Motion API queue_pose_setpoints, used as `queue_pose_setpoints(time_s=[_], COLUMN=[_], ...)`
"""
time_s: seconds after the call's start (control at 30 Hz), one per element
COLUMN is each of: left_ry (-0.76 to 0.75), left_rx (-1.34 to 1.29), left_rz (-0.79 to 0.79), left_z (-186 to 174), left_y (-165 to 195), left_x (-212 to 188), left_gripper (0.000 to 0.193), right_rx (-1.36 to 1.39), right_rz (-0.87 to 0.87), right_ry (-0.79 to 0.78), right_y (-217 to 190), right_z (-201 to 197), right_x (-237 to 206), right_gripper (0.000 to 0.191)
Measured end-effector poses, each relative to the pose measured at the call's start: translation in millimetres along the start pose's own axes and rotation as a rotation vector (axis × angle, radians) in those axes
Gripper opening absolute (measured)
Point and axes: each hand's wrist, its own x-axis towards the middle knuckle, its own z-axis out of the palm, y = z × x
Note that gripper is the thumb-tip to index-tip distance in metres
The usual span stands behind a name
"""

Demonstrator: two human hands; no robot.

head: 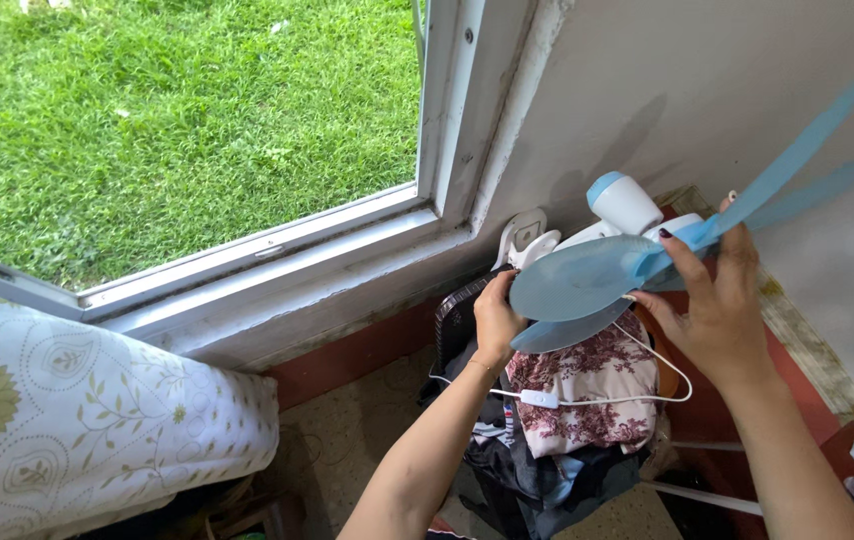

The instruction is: The person works on a small blue clip fan placed on a pile of clothes by a window. They detach the front blade assembly from the fan body, handle the blades and hub, then reattach the blade assembly and adjust the fan head and clip mount by hand.

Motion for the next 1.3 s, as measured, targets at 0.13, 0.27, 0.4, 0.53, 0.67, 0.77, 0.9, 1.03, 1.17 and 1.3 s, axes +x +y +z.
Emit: queue_pose_setpoints(time_s=[0.13, 0.27, 0.4, 0.53, 0.67, 0.77, 0.9, 1.03, 1.17, 1.3], left_ry=[-0.044, 0.004, -0.075, -0.138, -0.173, -0.153, -0.15, -0.244, -0.251, -0.261], left_rx=[0.004, -0.026, -0.099, -0.111, -0.068, -0.011, 0.2, 0.034, -0.111, -0.001], left_rz=[-0.053, -0.041, -0.29, -0.503, -0.455, -0.206, 0.12, -0.44, -0.443, -0.171], left_z=[2.6, 10.5, 14.8, 21.0, 22.7, 18.7, 16.7, 21.7, 12.8, -2.1], left_y=[3.1, 4.3, -2.9, -12.4, -18.4, -21.2, -22.1, -21.4, -18.8, -10.1], left_x=[2.1, 3.9, 3.9, 14.4, 18.4, 13.8, 7.4, 20.2, 30.0, 31.2], left_gripper=[0.035, 0.034, 0.032, 0.031, 0.033, 0.033, 0.037, 0.05, 0.062, 0.042], right_rx=[-0.018, -0.021, -0.042, -0.034, -0.031, -0.026, -0.027, -0.025, -0.035, -0.041], right_rz=[0.006, 0.015, 0.007, 0.026, 0.032, 0.021, 0.014, 0.022, 0.004, -0.015], right_ry=[0.01, -0.013, -0.042, -0.041, -0.045, -0.034, -0.018, -0.009, 0.007, 0.01], right_y=[3.4, 9.2, 12.8, 10.6, 10.4, 10.7, 8.8, 2.9, -1.8, -0.8], right_z=[1.5, 3.1, 0.4, -1.3, -1.9, 0.9, 2.8, 2.3, 1.5, 0.6], right_x=[-2.2, -2.1, -2.3, -1.7, -1.4, -1.9, -2.4, 0.1, 3.8, 5.5], right_gripper=[0.091, 0.091, 0.091, 0.091, 0.09, 0.09, 0.089, 0.088, 0.088, 0.088])
